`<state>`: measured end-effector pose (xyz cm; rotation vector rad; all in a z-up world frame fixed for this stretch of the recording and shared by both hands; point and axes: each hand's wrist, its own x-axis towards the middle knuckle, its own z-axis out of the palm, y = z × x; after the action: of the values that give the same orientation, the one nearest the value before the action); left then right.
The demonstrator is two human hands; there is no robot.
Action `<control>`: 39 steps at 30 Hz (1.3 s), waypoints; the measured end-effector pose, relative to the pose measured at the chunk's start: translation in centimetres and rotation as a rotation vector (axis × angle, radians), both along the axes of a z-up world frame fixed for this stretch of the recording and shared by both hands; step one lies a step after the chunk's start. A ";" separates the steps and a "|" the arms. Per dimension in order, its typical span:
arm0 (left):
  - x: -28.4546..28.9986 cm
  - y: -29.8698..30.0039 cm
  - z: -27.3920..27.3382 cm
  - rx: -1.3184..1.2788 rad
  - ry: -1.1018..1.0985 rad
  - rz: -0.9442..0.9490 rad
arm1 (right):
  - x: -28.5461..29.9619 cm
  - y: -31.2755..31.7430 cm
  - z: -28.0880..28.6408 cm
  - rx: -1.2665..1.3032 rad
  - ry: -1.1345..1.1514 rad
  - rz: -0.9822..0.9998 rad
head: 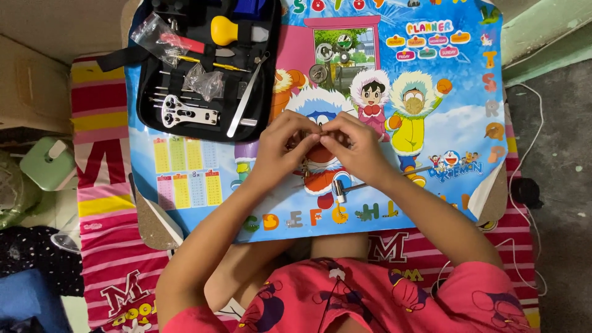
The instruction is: A person sits on the floor and uses a watch repair tool kit to remove or adjust links on a gold-colored watch band.
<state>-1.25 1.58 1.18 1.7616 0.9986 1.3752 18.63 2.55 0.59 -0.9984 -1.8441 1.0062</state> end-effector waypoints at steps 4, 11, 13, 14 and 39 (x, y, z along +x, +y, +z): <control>0.2 -0.2 0.2 -0.032 -0.028 0.030 | -0.1 0.0 -0.3 0.043 0.011 -0.030; 0.3 -0.2 -0.5 0.017 0.004 -0.005 | -0.2 -0.2 0.7 0.026 0.024 -0.057; 0.5 -0.3 -0.5 0.052 0.045 -0.019 | -0.1 -0.2 0.7 -0.006 0.059 -0.049; 0.5 -0.4 -0.4 0.063 0.050 -0.016 | -0.1 -0.1 0.7 0.008 0.051 -0.044; -1.6 0.7 1.0 0.434 0.653 0.222 | 0.1 -0.5 1.2 0.113 -0.143 -0.166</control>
<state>-2.84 2.24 2.19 2.5902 1.3333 1.2255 18.71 2.05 1.81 -1.1585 -1.8757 0.7404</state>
